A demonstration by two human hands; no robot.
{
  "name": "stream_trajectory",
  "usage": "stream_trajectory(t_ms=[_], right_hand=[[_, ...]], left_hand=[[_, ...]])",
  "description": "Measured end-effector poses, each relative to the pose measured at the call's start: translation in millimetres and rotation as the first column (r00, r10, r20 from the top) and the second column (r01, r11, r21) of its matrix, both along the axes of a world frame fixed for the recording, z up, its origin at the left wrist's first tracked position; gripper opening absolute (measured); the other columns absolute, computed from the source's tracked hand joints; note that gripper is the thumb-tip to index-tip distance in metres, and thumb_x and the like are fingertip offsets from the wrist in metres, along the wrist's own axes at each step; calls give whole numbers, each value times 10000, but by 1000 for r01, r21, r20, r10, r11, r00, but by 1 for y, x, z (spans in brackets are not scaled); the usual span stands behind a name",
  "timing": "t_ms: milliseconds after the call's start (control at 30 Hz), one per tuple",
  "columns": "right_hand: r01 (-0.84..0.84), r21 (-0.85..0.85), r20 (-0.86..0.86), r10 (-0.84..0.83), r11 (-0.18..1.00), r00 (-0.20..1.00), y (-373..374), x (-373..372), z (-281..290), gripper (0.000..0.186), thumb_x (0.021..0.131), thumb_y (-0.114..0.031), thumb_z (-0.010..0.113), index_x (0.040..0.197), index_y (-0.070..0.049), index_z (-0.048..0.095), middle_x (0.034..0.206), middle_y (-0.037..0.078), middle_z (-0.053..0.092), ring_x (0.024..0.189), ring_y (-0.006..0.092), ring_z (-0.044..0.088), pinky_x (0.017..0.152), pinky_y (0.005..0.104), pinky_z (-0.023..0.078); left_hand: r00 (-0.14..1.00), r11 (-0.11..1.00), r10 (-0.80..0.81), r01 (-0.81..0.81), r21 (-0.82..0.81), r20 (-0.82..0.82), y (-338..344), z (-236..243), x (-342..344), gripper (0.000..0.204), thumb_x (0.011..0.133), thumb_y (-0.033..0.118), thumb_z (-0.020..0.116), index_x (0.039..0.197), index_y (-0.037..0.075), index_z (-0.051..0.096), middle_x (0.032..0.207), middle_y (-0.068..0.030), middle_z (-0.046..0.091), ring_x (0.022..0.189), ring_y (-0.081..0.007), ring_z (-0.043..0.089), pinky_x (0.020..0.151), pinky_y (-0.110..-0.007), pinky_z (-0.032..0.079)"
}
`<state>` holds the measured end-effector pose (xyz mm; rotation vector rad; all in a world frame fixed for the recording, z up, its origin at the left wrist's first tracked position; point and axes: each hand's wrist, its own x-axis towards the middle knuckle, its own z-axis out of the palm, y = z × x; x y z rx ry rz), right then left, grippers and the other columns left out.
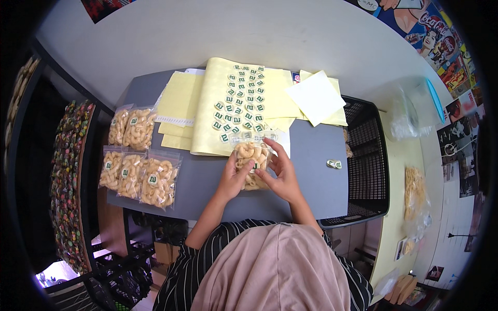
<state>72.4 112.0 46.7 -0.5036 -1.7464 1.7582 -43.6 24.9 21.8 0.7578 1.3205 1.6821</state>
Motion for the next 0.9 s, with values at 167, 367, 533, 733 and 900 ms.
stream_trajectory(t_ms=[167,367,533,733,900], right_hand=[[-78,-77,-3,78,994,997,-1,-5,2,653,719,34,616,1293,-22,311,1292,131,351,1170,238,405,951,357,372],[-81,-87,13,83,993,996,-4,-17,3,597,732,58,609,1265,3,347,1273,131,402,1082,207,488,912,309,402],[-151,-106,-2,152,983,988,-2,-25,9,531,716,49,644,1199,4,430,1220,119,428,1045,226,519,869,323,449],[-353,-96,86,361,931,929,-6,-42,17,534,677,-22,713,1147,-5,462,1159,100,502,973,219,562,800,319,492],[-535,20,293,506,845,811,-17,-66,44,541,677,-6,708,1155,-26,456,1181,78,480,941,187,571,679,257,526]], left_hand=[[994,994,108,-108,-15,-9,-4,-5,-2,401,891,185,490,1215,-23,380,1119,-104,517,1018,-136,496,853,-259,408],[998,998,69,-69,4,2,-22,-4,-3,496,859,110,531,1274,-8,286,1173,-104,469,1044,-142,478,868,-276,415],[999,999,36,-37,38,40,-42,8,-5,576,815,59,566,1287,-6,242,1202,-107,427,1070,-142,460,884,-277,411],[995,994,94,-95,50,19,-76,15,-9,630,780,43,583,1291,-10,218,1213,-117,406,1113,-158,429,925,-303,378],[979,978,181,-190,89,97,-104,9,-12,672,773,57,589,1304,3,181,1232,-121,383,1141,-172,405,945,-315,358]])
